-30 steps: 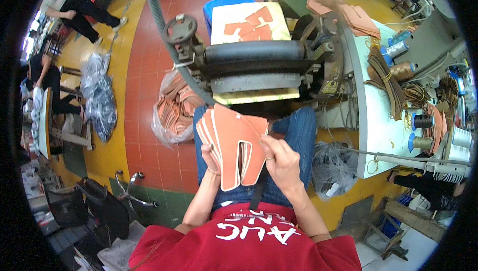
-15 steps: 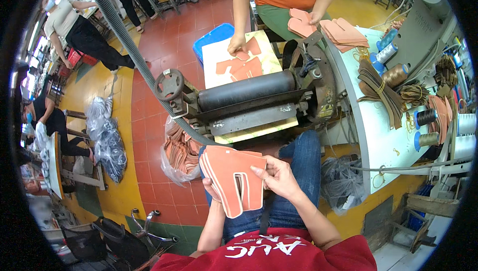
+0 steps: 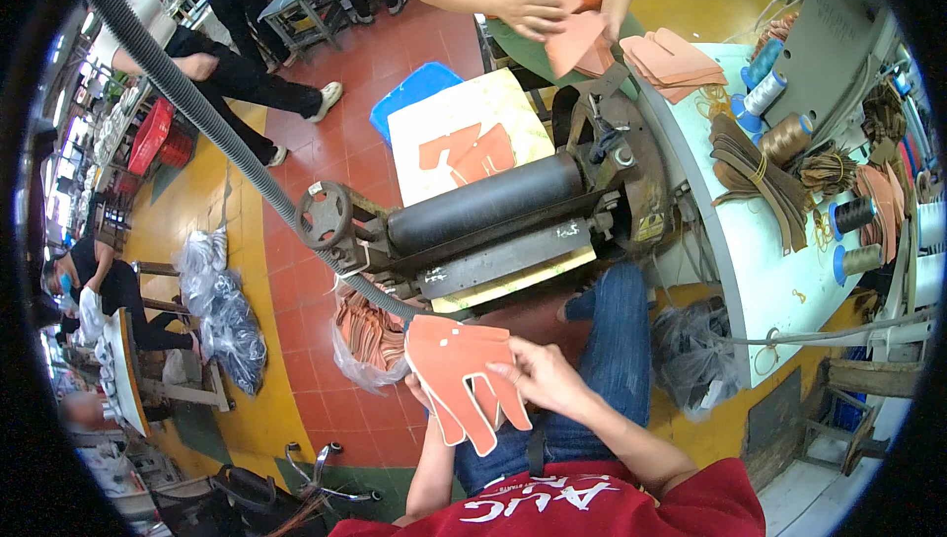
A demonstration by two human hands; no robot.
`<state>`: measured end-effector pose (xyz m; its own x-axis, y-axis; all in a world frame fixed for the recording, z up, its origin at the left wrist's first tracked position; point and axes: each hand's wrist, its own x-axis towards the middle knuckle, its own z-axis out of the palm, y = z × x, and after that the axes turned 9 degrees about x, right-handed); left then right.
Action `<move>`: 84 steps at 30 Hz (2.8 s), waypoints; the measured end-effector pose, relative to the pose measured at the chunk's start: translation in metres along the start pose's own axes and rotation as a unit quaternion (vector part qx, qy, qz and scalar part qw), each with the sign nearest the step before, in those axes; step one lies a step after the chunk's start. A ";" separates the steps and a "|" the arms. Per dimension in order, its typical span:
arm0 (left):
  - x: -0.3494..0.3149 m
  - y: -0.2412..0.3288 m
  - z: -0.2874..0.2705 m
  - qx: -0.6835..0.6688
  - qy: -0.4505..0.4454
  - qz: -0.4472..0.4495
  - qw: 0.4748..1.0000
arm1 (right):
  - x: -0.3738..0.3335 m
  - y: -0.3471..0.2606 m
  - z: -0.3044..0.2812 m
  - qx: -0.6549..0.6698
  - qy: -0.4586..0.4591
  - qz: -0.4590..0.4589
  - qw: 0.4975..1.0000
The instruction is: The person repeatedly feeds pink leather pieces through a roller machine, then stacks them on the table. They also handle thin brown leather strips, placing them on the table. The person works at a workstation in a factory setting with other workers nearby.
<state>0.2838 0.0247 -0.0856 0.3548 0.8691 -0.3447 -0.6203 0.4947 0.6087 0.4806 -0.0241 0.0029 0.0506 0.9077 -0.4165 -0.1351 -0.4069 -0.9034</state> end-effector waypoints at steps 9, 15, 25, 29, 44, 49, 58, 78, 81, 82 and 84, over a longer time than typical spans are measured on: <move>-0.008 0.004 -0.004 -0.002 0.020 0.004 1.000 | 0.004 0.028 0.019 0.052 0.019 0.046 0.997; -0.001 0.004 -0.002 -0.001 0.014 -0.003 1.000 | 0.016 0.053 0.008 0.103 0.036 -0.034 0.993; -0.003 0.005 0.002 -0.003 0.012 -0.002 1.000 | 0.014 0.038 0.020 0.013 0.008 0.019 1.000; -0.009 0.007 0.001 -0.004 0.020 0.004 1.000 | 0.007 0.026 0.036 -0.035 -0.005 -0.066 0.997; -0.017 -0.034 0.063 0.059 -0.130 -0.119 0.983 | -0.074 0.048 -0.029 0.258 0.069 -0.077 0.961; -0.022 -0.069 0.090 0.420 -0.270 -0.237 0.834 | -0.140 0.056 -0.070 0.286 0.208 -0.121 0.927; -0.089 -0.116 0.150 0.331 -0.387 -0.339 0.791 | -0.249 0.103 -0.115 0.338 0.338 -0.052 0.877; -0.106 -0.189 0.271 0.314 -0.664 -0.255 0.629 | -0.289 0.056 -0.349 0.277 0.437 -0.182 0.836; -0.095 -0.163 0.222 0.377 -0.603 -0.302 0.634 | -0.276 0.041 -0.356 0.225 0.421 -0.163 0.863; -0.092 -0.157 0.208 0.389 -0.582 -0.308 0.644 | -0.269 0.038 -0.356 0.197 0.463 -0.131 0.854; -0.088 -0.147 0.184 0.415 -0.541 -0.319 0.658 | -0.261 0.029 -0.358 0.143 0.503 -0.103 0.846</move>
<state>0.4724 -0.1250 -0.0136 0.9272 -0.2471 -0.2816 0.3325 0.1964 0.9224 0.8174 -0.3089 0.0489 0.8990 0.3523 -0.2601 -0.2483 -0.0793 -0.9654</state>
